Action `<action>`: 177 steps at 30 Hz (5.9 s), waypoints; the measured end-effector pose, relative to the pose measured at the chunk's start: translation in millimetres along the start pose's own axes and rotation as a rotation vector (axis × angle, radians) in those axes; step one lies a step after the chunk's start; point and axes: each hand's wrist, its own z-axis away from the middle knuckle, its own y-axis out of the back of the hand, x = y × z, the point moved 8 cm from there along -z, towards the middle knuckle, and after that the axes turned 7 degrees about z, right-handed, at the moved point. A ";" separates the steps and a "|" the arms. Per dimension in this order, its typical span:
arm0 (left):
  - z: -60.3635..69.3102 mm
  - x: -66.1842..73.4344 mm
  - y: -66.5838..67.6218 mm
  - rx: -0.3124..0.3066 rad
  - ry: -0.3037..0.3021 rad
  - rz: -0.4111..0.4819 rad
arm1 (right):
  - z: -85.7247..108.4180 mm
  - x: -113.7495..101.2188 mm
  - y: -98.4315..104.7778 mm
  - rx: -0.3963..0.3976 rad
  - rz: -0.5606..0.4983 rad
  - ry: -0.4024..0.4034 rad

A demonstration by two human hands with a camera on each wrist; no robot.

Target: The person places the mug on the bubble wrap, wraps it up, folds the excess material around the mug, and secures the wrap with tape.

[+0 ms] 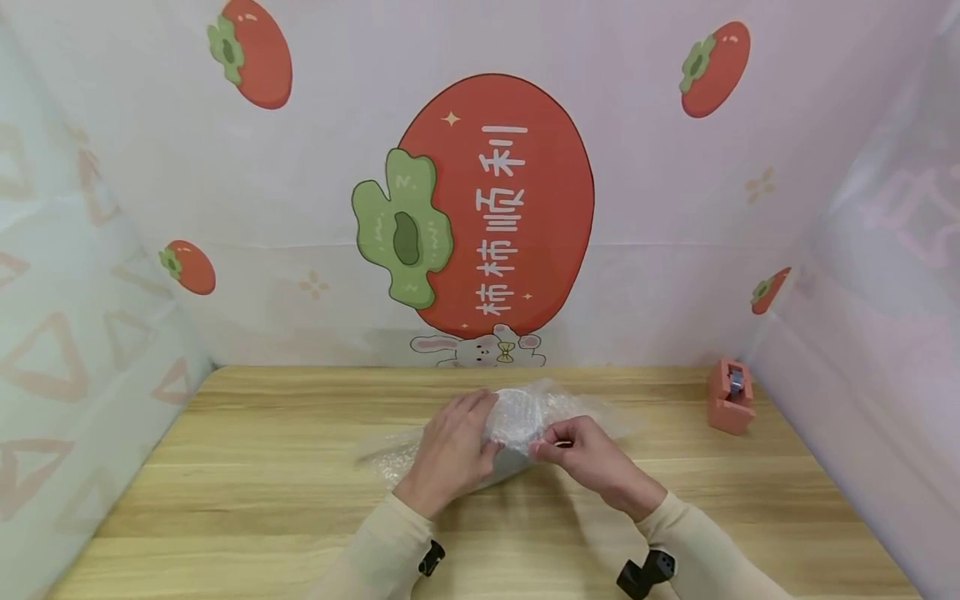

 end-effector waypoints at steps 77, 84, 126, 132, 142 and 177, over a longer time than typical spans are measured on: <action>-17.7 -15.9 -19.8 -0.092 0.346 0.126 | 2.9 -25.6 43.5 0.444 0.721 0.616; -18.0 -15.3 -20.4 -0.104 0.320 0.171 | -0.5 -27.4 32.6 0.365 0.760 0.560; -17.0 -17.4 -26.1 -0.106 0.214 0.074 | -19.8 11.3 62.8 0.305 0.602 0.372; -18.3 -23.5 -26.1 -0.152 0.203 0.099 | -25.2 34.6 62.5 0.122 0.446 0.254; -21.3 -27.6 -24.3 -0.161 0.191 0.124 | -29.5 57.2 64.3 0.177 0.511 0.183; -20.6 -28.2 -24.7 -0.151 0.194 0.155 | -50.1 60.6 47.7 -0.118 0.345 0.175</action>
